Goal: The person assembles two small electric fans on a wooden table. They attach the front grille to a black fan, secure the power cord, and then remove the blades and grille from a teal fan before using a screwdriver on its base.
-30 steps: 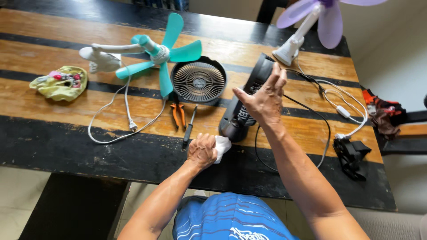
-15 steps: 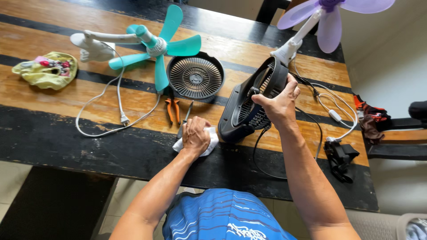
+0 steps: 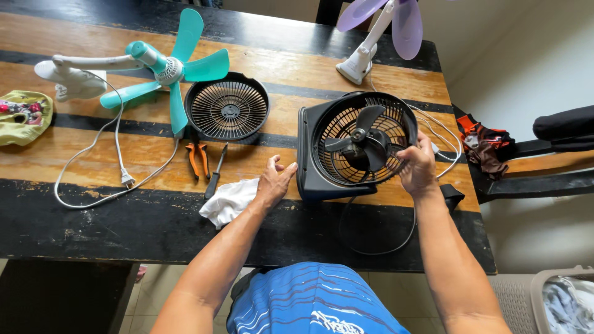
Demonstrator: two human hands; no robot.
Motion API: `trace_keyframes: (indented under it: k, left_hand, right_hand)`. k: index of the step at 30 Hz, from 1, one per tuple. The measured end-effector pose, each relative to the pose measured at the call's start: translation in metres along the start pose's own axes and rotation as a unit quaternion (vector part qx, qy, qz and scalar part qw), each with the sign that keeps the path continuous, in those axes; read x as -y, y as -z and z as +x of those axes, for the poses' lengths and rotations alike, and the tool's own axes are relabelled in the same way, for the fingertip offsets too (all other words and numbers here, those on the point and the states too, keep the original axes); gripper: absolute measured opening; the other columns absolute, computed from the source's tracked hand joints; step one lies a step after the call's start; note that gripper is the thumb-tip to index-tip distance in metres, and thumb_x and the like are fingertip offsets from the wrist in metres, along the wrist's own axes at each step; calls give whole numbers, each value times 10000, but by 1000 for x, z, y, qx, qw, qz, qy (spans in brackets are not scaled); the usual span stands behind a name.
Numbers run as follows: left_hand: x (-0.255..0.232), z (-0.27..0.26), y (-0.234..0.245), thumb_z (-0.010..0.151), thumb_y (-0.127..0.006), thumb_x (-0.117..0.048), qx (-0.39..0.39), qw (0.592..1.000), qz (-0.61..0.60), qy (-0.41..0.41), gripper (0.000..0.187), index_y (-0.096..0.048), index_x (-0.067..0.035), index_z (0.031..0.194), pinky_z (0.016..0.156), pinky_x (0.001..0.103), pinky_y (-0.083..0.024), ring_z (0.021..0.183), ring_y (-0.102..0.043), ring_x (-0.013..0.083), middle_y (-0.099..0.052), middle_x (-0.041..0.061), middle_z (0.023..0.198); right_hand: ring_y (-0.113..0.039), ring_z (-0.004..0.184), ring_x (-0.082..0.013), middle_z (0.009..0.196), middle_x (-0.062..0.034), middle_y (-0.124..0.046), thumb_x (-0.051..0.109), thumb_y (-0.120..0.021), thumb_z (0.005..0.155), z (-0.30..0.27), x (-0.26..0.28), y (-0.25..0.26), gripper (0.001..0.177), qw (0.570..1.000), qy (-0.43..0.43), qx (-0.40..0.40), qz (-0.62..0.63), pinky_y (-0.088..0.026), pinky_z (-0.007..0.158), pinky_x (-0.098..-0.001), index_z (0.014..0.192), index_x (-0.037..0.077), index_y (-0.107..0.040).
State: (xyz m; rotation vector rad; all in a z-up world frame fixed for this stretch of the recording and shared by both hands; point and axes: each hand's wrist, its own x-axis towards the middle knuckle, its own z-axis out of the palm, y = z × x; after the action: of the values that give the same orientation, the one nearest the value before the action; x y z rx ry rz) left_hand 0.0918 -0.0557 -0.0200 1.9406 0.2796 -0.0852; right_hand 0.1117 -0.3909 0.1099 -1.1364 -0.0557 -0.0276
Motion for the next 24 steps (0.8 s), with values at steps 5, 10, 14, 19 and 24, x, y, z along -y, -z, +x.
trace_keyframes:
  k: [5, 10, 14, 19, 24]
  left_hand:
    - [-33, -16, -5, 834, -634, -637, 157, 950, -244, 118, 855, -445, -58, 1434, 816, 481, -604, 1010, -706, 325, -636, 179, 1312]
    - [-54, -31, -5, 832, -745, -499, 158, 961, -164, 155, 750, -495, -110, 1423, 744, 431, -566, 976, -666, 207, -648, 119, 1246]
    - [-47, -29, -1, 833, -774, -357, 106, 976, -151, 115, 569, -630, -94, 1316, 718, 350, -551, 896, -668, 164, -735, 70, 1076]
    - [-25, -16, 1, 907, -712, -311, 53, 972, -218, 64, 437, -687, -84, 1279, 785, 254, -534, 894, -657, 103, -753, 20, 1024]
    - [-15, -6, 4, 945, -696, -333, 21, 980, -197, 26, 416, -699, -71, 1268, 798, 244, -535, 873, -656, 95, -753, 12, 983]
  right_hand:
    - [-668, 1024, -303, 1174, -165, -620, 17, -474, 758, -4, -21, 37, 582, 996, -54, -23, 69, -625, 855, -467, 1338, 45, -446]
    - [-654, 1093, -319, 1207, -157, -606, 6, -514, 768, -4, -59, 38, 588, 989, -34, -40, 137, -604, 962, -490, 1351, 42, -449]
    - [-656, 1092, -325, 1202, -137, -599, 7, -519, 750, -6, -80, 29, 588, 986, -39, -65, 148, -593, 962, -492, 1328, 79, -441]
    - [-640, 1174, -334, 1248, -148, -614, -25, -498, 736, -17, -90, 22, 620, 976, -78, -27, 200, -548, 1038, -498, 1347, 72, -475]
    - [-627, 1149, -347, 1215, -118, -604, -30, -484, 728, -28, -100, 19, 584, 972, -143, -70, 175, -534, 956, -542, 1291, 127, -481]
